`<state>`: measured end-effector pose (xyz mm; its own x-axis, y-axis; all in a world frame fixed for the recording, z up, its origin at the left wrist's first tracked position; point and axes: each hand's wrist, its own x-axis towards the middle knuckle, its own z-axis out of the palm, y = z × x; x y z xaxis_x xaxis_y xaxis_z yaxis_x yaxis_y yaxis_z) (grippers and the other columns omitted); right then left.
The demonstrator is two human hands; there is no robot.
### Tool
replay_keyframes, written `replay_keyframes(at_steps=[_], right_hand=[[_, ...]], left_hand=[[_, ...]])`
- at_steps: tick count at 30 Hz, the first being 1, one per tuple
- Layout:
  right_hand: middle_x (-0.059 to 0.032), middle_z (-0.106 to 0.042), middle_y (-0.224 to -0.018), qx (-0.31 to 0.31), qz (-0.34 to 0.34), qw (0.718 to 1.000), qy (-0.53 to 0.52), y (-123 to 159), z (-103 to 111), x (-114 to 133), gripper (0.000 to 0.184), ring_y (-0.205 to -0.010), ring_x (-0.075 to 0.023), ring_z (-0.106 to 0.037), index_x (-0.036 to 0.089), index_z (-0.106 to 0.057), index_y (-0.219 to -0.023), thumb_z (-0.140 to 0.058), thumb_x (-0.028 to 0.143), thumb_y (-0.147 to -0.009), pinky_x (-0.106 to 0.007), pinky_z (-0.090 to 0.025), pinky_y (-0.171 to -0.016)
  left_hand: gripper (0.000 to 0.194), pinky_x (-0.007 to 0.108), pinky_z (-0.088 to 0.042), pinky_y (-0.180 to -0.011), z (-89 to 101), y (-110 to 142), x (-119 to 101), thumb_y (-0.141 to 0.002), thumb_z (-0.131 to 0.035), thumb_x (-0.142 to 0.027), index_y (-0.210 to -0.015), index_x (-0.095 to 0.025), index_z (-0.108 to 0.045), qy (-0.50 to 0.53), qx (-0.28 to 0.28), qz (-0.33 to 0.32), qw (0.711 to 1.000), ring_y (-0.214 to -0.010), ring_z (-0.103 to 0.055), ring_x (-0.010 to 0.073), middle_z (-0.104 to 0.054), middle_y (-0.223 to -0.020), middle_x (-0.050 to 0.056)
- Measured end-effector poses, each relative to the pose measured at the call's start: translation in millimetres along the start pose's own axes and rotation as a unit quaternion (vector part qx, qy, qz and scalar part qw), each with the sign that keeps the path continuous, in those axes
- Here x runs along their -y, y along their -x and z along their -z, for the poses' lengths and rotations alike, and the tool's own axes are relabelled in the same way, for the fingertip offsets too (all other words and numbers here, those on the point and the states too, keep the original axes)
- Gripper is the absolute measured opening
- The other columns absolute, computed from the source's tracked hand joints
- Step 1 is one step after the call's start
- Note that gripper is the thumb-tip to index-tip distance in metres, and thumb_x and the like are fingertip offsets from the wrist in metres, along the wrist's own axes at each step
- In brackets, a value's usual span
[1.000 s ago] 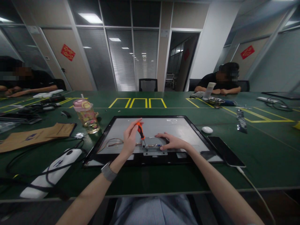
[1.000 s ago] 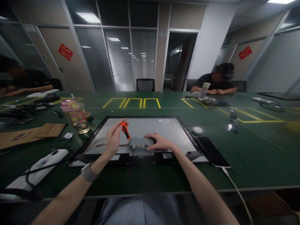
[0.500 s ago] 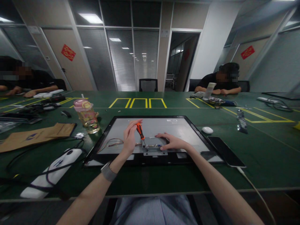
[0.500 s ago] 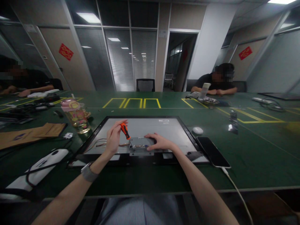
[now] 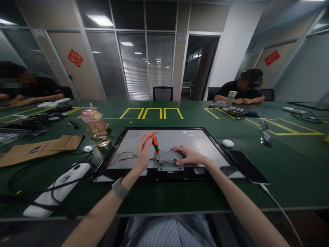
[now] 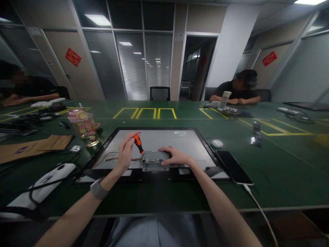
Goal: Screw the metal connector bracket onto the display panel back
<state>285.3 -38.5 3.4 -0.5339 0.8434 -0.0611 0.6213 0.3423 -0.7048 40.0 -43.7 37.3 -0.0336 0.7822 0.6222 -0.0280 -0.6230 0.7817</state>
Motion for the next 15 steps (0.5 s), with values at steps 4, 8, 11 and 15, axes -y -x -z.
replay_keyframes(at_steps=[4, 8, 11, 15], right_hand=[[-0.0023, -0.042, -0.143, 0.002, 0.001, 1.000, 0.001, 0.1, 0.2, -0.4, 0.076, -0.139, -0.0334, -0.017, 0.027, -0.046, -0.134, -0.068, 0.059, -0.068, -0.049, -0.012, -0.115], [-0.0029, -0.043, -0.142, 0.000, 0.001, 1.000, 0.002, -1.3, -0.9, -3.2, 0.077, -0.139, -0.0331, -0.018, 0.026, -0.046, -0.134, -0.069, 0.058, -0.067, -0.048, -0.013, -0.115], [-0.0022, -0.042, -0.143, -0.004, -0.004, 1.000, 0.000, -1.7, -1.7, -4.5, 0.078, -0.140, -0.0331, -0.016, 0.027, -0.046, -0.134, -0.070, 0.058, -0.066, -0.048, -0.012, -0.115], [-0.0027, -0.044, -0.141, -0.005, 0.000, 1.000, 0.002, -1.0, -1.5, -2.2, 0.076, -0.139, -0.0329, -0.019, 0.027, -0.047, -0.133, -0.069, 0.059, -0.066, -0.048, -0.012, -0.115]], left_hand=[[0.031, 0.030, -0.042, -0.084, 0.7, -0.2, 0.0, -0.089, -0.045, -0.029, -0.111, -0.019, -0.065, 0.006, 0.015, 0.019, 1.000, -0.089, -0.055, 0.0174, -0.062, -0.093, 0.006], [0.023, 0.026, -0.045, -0.076, -0.3, 0.6, 0.1, -0.083, -0.057, -0.030, -0.102, -0.022, -0.067, -0.016, 0.013, 0.003, 1.000, -0.078, -0.054, 0.0135, -0.055, -0.086, 0.002], [0.022, 0.026, -0.046, -0.078, -1.3, 1.2, 0.3, -0.082, -0.059, -0.030, -0.101, -0.022, -0.068, -0.020, 0.004, -0.005, 1.000, -0.083, -0.055, 0.0142, -0.055, -0.093, 0.004], [0.030, 0.031, -0.041, -0.091, -1.0, 1.4, 1.1, -0.089, -0.046, -0.029, -0.110, -0.020, -0.065, -0.001, 0.008, 0.008, 1.000, -0.099, -0.055, 0.0179, -0.062, -0.106, 0.006]])
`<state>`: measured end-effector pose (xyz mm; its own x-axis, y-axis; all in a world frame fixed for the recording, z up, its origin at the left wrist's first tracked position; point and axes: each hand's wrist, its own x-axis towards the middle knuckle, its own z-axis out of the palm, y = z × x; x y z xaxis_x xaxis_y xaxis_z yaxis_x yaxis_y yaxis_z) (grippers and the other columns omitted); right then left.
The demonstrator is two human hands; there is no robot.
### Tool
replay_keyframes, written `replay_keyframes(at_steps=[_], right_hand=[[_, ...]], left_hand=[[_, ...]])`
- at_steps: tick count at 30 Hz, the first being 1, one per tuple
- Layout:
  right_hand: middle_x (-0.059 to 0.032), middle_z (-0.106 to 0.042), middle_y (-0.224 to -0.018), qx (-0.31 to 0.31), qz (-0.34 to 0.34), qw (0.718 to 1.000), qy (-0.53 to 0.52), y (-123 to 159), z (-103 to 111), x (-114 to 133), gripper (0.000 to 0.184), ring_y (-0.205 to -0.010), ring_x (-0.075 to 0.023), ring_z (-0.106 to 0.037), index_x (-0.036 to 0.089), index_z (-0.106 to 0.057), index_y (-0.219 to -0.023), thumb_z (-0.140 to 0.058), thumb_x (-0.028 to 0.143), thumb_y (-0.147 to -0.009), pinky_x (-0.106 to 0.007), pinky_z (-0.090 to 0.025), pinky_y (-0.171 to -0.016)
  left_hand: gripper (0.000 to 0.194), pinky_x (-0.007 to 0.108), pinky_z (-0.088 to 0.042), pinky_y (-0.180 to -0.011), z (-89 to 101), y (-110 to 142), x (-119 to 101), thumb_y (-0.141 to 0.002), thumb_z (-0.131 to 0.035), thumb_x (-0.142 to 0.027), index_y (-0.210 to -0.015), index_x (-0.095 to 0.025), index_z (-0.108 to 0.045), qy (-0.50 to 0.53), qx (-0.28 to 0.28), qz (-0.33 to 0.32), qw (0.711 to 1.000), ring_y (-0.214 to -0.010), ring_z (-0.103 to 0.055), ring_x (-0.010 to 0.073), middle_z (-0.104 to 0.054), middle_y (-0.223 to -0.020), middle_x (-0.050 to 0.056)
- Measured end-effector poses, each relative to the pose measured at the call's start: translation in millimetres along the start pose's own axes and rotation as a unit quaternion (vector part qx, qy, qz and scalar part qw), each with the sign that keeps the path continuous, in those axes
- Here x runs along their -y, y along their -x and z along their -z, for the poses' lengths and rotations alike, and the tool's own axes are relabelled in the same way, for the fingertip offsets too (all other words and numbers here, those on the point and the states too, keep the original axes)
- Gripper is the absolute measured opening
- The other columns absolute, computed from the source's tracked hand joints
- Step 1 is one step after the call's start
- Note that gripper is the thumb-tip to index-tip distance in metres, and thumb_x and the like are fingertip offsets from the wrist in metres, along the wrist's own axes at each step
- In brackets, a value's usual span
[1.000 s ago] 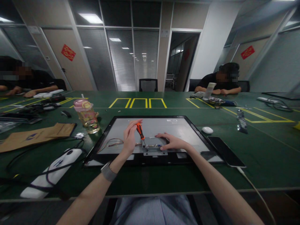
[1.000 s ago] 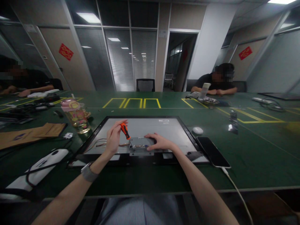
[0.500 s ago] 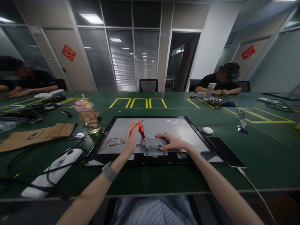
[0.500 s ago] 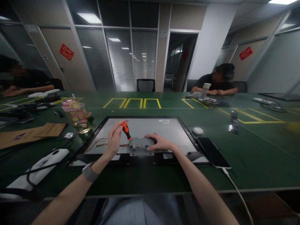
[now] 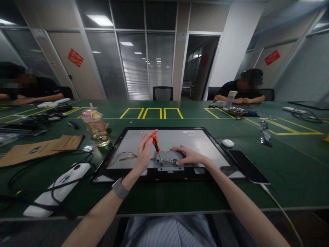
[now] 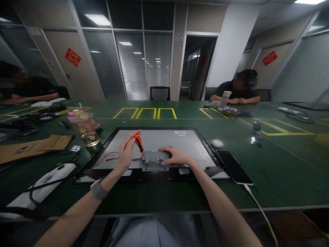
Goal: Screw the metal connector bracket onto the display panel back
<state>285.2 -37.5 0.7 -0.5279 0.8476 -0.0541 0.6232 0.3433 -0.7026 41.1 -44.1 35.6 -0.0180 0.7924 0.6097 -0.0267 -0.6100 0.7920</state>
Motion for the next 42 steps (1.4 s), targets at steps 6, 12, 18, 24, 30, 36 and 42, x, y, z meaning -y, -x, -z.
replay_keyframes(at_steps=[6, 12, 18, 24, 30, 36, 42], right_hand=[[-0.0033, -0.042, -0.142, 0.002, -0.010, 1.000, -0.004, 0.5, 0.7, 2.4, 0.079, -0.139, -0.0337, -0.017, 0.026, -0.047, -0.134, -0.069, 0.059, -0.066, -0.048, -0.013, -0.115], [-0.0031, -0.043, -0.142, 0.002, -0.008, 1.000, -0.007, 0.8, 0.9, 3.2, 0.079, -0.139, -0.0338, -0.017, 0.026, -0.047, -0.133, -0.070, 0.059, -0.066, -0.048, -0.013, -0.115], [-0.0045, -0.046, -0.139, 0.001, 0.001, 1.000, 0.000, 0.5, 0.7, 3.2, 0.077, -0.137, -0.0324, -0.023, 0.025, -0.047, -0.133, -0.069, 0.058, -0.067, -0.047, -0.014, -0.115], [-0.0039, -0.044, -0.141, 0.005, -0.002, 1.000, 0.002, 0.8, 1.1, 3.4, 0.078, -0.139, -0.0334, -0.020, 0.025, -0.047, -0.134, -0.069, 0.059, -0.067, -0.048, -0.013, -0.115], [-0.0034, -0.043, -0.142, 0.006, -0.015, 1.000, -0.006, 2.1, 2.2, 7.5, 0.080, -0.140, -0.0345, -0.015, 0.026, -0.047, -0.134, -0.069, 0.060, -0.065, -0.048, -0.013, -0.115], [-0.0044, -0.044, -0.141, 0.004, 0.000, 1.000, -0.003, 2.1, 2.3, 8.2, 0.077, -0.138, -0.0328, -0.022, 0.024, -0.047, -0.133, -0.069, 0.057, -0.067, -0.047, -0.014, -0.115], [-0.0042, -0.042, -0.142, 0.002, -0.011, 1.000, -0.005, 2.2, 1.7, 4.9, 0.078, -0.139, -0.0346, -0.017, 0.026, -0.047, -0.133, -0.070, 0.057, -0.066, -0.049, -0.017, -0.113]], left_hand=[[0.024, 0.025, -0.045, -0.077, 1.3, 0.3, 0.6, -0.085, -0.055, -0.030, -0.105, -0.022, -0.066, -0.003, 0.010, 0.004, 1.000, -0.080, -0.057, 0.0133, -0.061, -0.090, 0.003], [0.025, 0.025, -0.045, -0.079, 0.7, 0.2, -0.7, -0.087, -0.052, -0.029, -0.104, -0.022, -0.067, 0.001, 0.008, -0.009, 1.000, -0.084, -0.057, 0.0138, -0.060, -0.096, 0.004], [0.030, 0.030, -0.044, -0.088, 1.9, 0.0, 0.2, -0.090, -0.047, -0.029, -0.113, -0.020, -0.063, 0.022, 0.027, 0.022, 0.999, -0.094, -0.061, 0.0171, -0.068, -0.098, 0.006], [0.027, 0.027, -0.046, -0.081, 3.1, -0.2, -0.6, -0.088, -0.051, -0.031, -0.108, -0.019, -0.064, 0.014, 0.040, 0.012, 0.999, -0.089, -0.060, 0.0163, -0.067, -0.094, 0.006], [0.016, 0.023, -0.044, -0.072, 0.6, -0.8, -0.4, -0.080, -0.063, -0.028, -0.093, -0.020, -0.068, -0.006, 0.011, -0.036, 0.999, -0.077, -0.053, 0.0121, -0.053, -0.085, 0.002], [0.018, 0.023, -0.042, -0.070, 1.3, -1.4, -4.2, -0.086, -0.056, -0.031, -0.092, -0.020, -0.069, -0.022, -0.016, -0.036, 0.999, -0.074, -0.051, 0.0117, -0.051, -0.081, 0.001], [0.029, 0.028, -0.043, -0.080, 3.7, -3.2, 4.1, -0.092, -0.043, -0.031, -0.105, -0.018, -0.065, 0.024, 0.001, 0.009, 1.000, -0.083, -0.057, 0.0154, -0.062, -0.087, 0.005]])
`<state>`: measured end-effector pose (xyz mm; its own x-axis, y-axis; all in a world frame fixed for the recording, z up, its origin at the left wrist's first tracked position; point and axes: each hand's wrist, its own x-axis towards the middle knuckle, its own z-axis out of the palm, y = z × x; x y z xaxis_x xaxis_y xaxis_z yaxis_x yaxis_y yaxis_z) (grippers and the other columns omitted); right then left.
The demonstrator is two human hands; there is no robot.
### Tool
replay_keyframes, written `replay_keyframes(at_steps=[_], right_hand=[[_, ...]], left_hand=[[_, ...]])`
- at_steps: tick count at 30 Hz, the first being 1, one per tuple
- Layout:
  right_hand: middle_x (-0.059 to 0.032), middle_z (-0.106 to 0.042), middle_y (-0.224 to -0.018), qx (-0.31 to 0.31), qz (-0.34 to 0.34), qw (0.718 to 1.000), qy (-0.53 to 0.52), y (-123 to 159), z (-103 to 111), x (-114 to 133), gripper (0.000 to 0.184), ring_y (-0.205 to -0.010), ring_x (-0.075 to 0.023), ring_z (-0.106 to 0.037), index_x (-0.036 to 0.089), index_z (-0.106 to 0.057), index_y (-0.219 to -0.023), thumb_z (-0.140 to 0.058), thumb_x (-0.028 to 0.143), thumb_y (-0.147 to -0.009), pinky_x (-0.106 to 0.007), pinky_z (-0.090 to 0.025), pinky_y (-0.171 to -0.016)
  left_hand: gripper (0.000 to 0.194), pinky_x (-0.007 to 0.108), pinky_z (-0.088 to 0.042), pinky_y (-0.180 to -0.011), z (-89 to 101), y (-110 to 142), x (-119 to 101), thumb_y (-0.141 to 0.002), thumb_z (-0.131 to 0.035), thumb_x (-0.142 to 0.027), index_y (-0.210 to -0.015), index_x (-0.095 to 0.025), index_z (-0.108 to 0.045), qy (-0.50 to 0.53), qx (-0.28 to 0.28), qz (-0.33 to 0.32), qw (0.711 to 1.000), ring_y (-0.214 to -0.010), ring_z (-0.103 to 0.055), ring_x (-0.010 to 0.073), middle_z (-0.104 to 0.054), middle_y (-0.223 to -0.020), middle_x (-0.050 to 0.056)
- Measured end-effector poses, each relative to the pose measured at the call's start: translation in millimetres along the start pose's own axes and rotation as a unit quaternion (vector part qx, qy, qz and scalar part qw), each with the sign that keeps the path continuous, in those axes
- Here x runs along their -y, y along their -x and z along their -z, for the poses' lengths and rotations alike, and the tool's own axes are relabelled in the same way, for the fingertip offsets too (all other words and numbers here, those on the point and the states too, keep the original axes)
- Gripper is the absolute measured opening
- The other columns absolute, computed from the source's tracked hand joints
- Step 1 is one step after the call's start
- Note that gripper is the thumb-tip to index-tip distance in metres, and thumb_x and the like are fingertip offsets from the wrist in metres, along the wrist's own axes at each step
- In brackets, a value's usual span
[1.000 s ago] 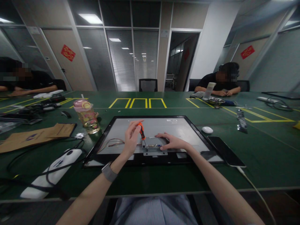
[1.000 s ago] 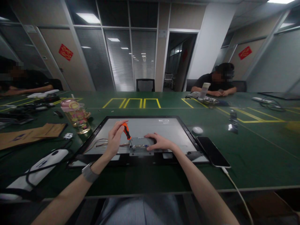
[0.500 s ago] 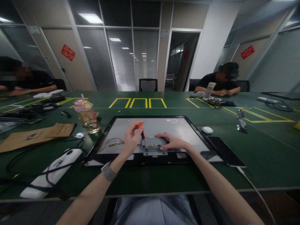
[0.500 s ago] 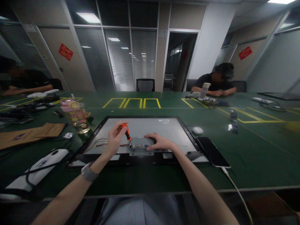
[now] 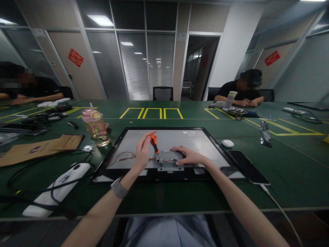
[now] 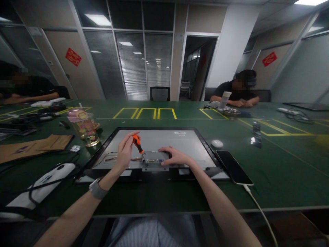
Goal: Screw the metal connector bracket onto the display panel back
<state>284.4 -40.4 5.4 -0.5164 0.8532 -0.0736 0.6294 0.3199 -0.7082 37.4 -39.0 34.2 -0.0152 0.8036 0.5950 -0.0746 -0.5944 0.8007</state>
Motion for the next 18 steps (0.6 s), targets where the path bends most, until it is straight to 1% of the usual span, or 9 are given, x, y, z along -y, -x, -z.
replay_keyframes(at_steps=[3, 5, 7, 10, 14, 18], right_hand=[[-0.0044, -0.042, -0.142, 0.002, 0.003, 1.000, -0.002, -0.3, -0.3, -1.2, 0.077, -0.139, -0.0340, -0.018, 0.026, -0.047, -0.133, -0.070, 0.057, -0.067, -0.049, -0.017, -0.113], [-0.0040, -0.042, -0.142, 0.002, 0.007, 1.000, -0.005, -0.6, -0.4, -1.9, 0.076, -0.139, -0.0336, -0.019, 0.026, -0.047, -0.133, -0.070, 0.057, -0.067, -0.049, -0.017, -0.113], [-0.0034, -0.043, -0.142, 0.000, 0.011, 1.000, -0.006, -1.0, -0.6, -2.7, 0.076, -0.139, -0.0332, -0.019, 0.026, -0.047, -0.133, -0.070, 0.057, -0.067, -0.049, -0.015, -0.114], [-0.0029, -0.043, -0.142, 0.000, 0.008, 1.000, -0.002, -1.2, -0.8, -3.0, 0.077, -0.139, -0.0335, -0.017, 0.026, -0.047, -0.133, -0.070, 0.057, -0.067, -0.048, -0.013, -0.115], [-0.0029, -0.042, -0.143, 0.000, -0.003, 1.000, -0.001, -0.9, -0.8, -1.7, 0.079, -0.140, -0.0344, -0.015, 0.026, -0.047, -0.134, -0.070, 0.058, -0.066, -0.048, -0.014, -0.114], [-0.0041, -0.042, -0.143, -0.001, -0.002, 1.000, -0.002, -0.2, -0.5, 0.1, 0.079, -0.140, -0.0345, -0.016, 0.025, -0.047, -0.133, -0.070, 0.058, -0.066, -0.049, -0.014, -0.114]], left_hand=[[0.030, 0.030, -0.043, -0.084, -0.5, 0.3, 2.5, -0.091, -0.042, -0.032, -0.101, -0.016, -0.066, 0.036, 0.003, 0.017, 0.999, -0.087, -0.059, 0.0173, -0.065, -0.088, 0.006], [0.027, 0.028, -0.043, -0.081, -1.4, 1.0, 0.8, -0.089, -0.047, -0.033, -0.094, -0.017, -0.067, 0.019, -0.003, 0.004, 1.000, -0.086, -0.058, 0.0164, -0.062, -0.088, 0.006], [0.021, 0.025, -0.043, -0.075, -2.2, 1.7, -2.5, -0.086, -0.054, -0.033, -0.089, -0.018, -0.068, -0.010, -0.012, -0.018, 1.000, -0.081, -0.055, 0.0145, -0.058, -0.087, 0.004], [0.017, 0.024, -0.043, -0.070, -2.7, 2.0, -6.4, -0.083, -0.059, -0.032, -0.087, -0.018, -0.068, -0.040, -0.016, -0.036, 0.998, -0.075, -0.052, 0.0130, -0.055, -0.082, 0.002], [0.018, 0.023, -0.043, -0.070, -2.5, 1.8, -6.9, -0.085, -0.056, -0.031, -0.092, -0.018, -0.067, -0.061, -0.022, -0.041, 0.997, -0.073, -0.053, 0.0123, -0.055, -0.082, 0.002], [0.024, 0.025, -0.046, -0.075, -2.7, 1.9, -4.9, -0.087, -0.053, -0.033, -0.104, -0.019, -0.063, -0.037, -0.025, -0.011, 0.999, -0.077, -0.058, 0.0134, -0.062, -0.085, 0.004]])
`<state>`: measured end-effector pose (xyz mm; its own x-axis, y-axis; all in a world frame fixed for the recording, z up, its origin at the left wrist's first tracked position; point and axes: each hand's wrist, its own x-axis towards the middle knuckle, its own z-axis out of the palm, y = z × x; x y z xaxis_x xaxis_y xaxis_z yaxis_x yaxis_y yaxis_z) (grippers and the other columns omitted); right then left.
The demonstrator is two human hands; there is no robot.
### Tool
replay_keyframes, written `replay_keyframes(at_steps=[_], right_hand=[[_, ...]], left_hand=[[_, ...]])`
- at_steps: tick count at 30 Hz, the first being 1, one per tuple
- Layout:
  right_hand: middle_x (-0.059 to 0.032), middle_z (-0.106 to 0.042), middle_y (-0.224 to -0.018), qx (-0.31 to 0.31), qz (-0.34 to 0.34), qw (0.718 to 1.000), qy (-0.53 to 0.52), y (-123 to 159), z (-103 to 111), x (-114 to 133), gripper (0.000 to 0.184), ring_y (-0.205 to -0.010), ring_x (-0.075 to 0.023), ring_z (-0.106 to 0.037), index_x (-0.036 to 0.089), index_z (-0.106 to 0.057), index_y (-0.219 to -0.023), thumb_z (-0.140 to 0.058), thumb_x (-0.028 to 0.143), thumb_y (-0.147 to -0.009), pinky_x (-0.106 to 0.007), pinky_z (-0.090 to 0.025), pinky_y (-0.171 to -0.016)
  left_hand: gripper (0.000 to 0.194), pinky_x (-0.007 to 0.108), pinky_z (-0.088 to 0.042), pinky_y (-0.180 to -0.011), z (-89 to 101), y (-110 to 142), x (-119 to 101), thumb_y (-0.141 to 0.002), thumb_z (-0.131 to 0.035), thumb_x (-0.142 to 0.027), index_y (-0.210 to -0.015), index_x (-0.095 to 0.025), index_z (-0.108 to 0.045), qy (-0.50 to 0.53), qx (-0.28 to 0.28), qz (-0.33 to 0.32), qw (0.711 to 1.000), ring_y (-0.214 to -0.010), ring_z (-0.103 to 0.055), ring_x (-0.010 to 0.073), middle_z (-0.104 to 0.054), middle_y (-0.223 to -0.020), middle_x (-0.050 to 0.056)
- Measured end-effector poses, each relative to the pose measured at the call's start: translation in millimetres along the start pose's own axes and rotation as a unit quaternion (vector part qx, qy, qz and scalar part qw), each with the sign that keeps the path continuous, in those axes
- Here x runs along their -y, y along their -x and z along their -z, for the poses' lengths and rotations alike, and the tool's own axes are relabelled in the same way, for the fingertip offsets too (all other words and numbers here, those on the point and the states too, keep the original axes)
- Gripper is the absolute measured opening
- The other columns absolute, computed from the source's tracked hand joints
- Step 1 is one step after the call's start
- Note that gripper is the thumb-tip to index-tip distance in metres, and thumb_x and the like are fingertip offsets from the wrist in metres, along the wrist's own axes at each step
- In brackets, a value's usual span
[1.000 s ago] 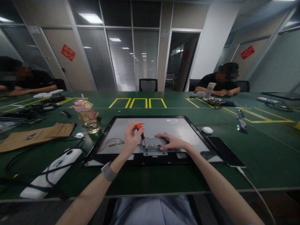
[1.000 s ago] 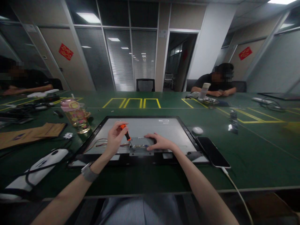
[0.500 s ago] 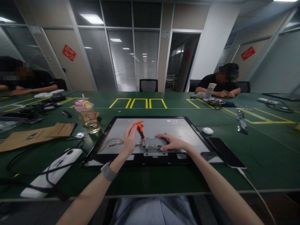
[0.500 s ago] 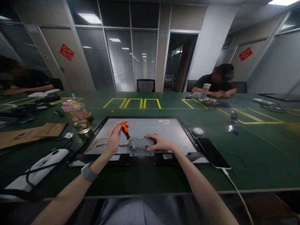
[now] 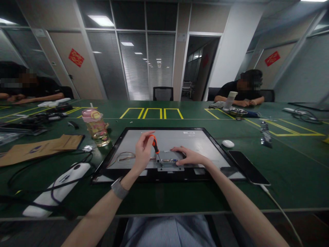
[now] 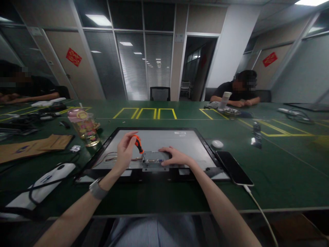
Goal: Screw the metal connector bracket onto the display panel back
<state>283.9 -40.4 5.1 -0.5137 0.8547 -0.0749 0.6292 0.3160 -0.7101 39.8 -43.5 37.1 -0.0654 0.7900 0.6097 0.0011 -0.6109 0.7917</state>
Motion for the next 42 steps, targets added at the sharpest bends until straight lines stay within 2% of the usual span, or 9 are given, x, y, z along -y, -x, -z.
replay_keyframes(at_steps=[4, 9, 17, 20, 23, 25, 33, 38, 42], right_hand=[[-0.0055, -0.044, -0.141, 0.000, 0.010, 1.000, -0.003, 0, 1, 3, 0.078, -0.138, -0.0341, -0.021, 0.025, -0.047, -0.134, -0.069, 0.057, -0.067, -0.049, -0.015, -0.114], [-0.0051, -0.044, -0.141, 0.001, 0.009, 1.000, -0.002, 1, 1, 3, 0.077, -0.138, -0.0335, -0.020, 0.024, -0.047, -0.133, -0.069, 0.056, -0.067, -0.049, -0.016, -0.114], [-0.0033, -0.044, -0.141, 0.002, 0.011, 1.000, 0.000, 1, 1, 3, 0.076, -0.138, -0.0318, -0.022, 0.026, -0.047, -0.133, -0.069, 0.058, -0.067, -0.048, -0.014, -0.115], [-0.0039, -0.045, -0.140, 0.003, 0.019, 1.000, -0.001, 1, 1, 4, 0.076, -0.137, -0.0318, -0.026, 0.026, -0.047, -0.133, -0.068, 0.059, -0.067, -0.048, -0.013, -0.115], [-0.0050, -0.044, -0.141, 0.002, 0.006, 1.000, 0.000, 1, 1, 5, 0.079, -0.138, -0.0332, -0.021, 0.024, -0.047, -0.134, -0.068, 0.060, -0.066, -0.048, -0.013, -0.115], [-0.0043, -0.043, -0.142, 0.004, -0.003, 1.000, 0.002, 1, 1, 6, 0.079, -0.139, -0.0334, -0.019, 0.025, -0.047, -0.134, -0.068, 0.060, -0.066, -0.048, -0.013, -0.115], [-0.0037, -0.043, -0.142, 0.000, 0.006, 1.000, 0.003, -1, 0, 1, 0.078, -0.140, -0.0324, -0.018, 0.025, -0.048, -0.133, -0.069, 0.060, -0.066, -0.048, -0.008, -0.116], [-0.0032, -0.041, -0.144, 0.004, 0.004, 1.000, 0.005, -2, 0, -5, 0.079, -0.140, -0.0326, -0.017, 0.027, -0.046, -0.134, -0.070, 0.058, -0.066, -0.048, -0.010, -0.116], [-0.0034, -0.040, -0.144, 0.005, -0.009, 1.000, -0.003, 0, 1, -2, 0.080, -0.140, -0.0345, -0.012, 0.027, -0.045, -0.135, -0.070, 0.059, -0.066, -0.050, -0.015, -0.114]], left_hand=[[0.027, 0.029, -0.046, -0.085, -0.6, 0, 2, -0.090, -0.047, -0.034, -0.104, -0.018, -0.064, 0.044, 0.029, 0.025, 0.998, -0.090, -0.062, 0.0169, -0.068, -0.093, 0.006], [0.029, 0.033, -0.045, -0.090, 0.3, 0, 3, -0.089, -0.048, -0.033, -0.108, -0.017, -0.064, 0.061, 0.033, 0.029, 0.997, -0.097, -0.062, 0.0195, -0.068, -0.103, 0.008], [0.018, 0.023, -0.047, -0.070, 0.0, -1, 0, -0.077, -0.066, -0.029, -0.092, -0.019, -0.068, 0.018, 0.027, -0.016, 0.999, -0.075, -0.055, 0.0117, -0.056, -0.086, 0.002], [0.020, 0.025, -0.047, -0.075, -0.5, -1, -1, -0.082, -0.059, -0.031, -0.095, -0.019, -0.069, 0.017, 0.026, -0.019, 0.999, -0.081, -0.056, 0.0136, -0.058, -0.093, 0.004], [0.028, 0.030, -0.044, -0.087, 0.1, 0, 0, -0.089, -0.047, -0.031, -0.103, -0.019, -0.068, 0.043, 0.037, -0.005, 0.998, -0.093, -0.059, 0.0174, -0.063, -0.103, 0.008], [0.031, 0.032, -0.044, -0.089, 0.7, 0, 1, -0.090, -0.045, -0.031, -0.109, -0.018, -0.066, 0.053, 0.050, 0.016, 0.997, -0.094, -0.060, 0.0186, -0.066, -0.100, 0.008], [0.021, 0.025, -0.047, -0.075, -0.3, 0, -1, -0.078, -0.065, -0.030, -0.097, -0.021, -0.070, 0.014, 0.036, -0.017, 0.999, -0.077, -0.055, 0.0126, -0.054, -0.084, 0.002], [0.025, 0.029, -0.045, -0.085, -0.4, 0, 0, -0.088, -0.051, -0.032, -0.099, -0.020, -0.070, 0.044, 0.026, -0.011, 0.999, -0.092, -0.057, 0.0167, -0.061, -0.102, 0.007], [0.028, 0.032, -0.044, -0.087, 0.7, 0, 0, -0.088, -0.050, -0.033, -0.104, -0.018, -0.068, 0.062, 0.028, 0.021, 0.997, -0.093, -0.060, 0.0185, -0.067, -0.095, 0.008]])
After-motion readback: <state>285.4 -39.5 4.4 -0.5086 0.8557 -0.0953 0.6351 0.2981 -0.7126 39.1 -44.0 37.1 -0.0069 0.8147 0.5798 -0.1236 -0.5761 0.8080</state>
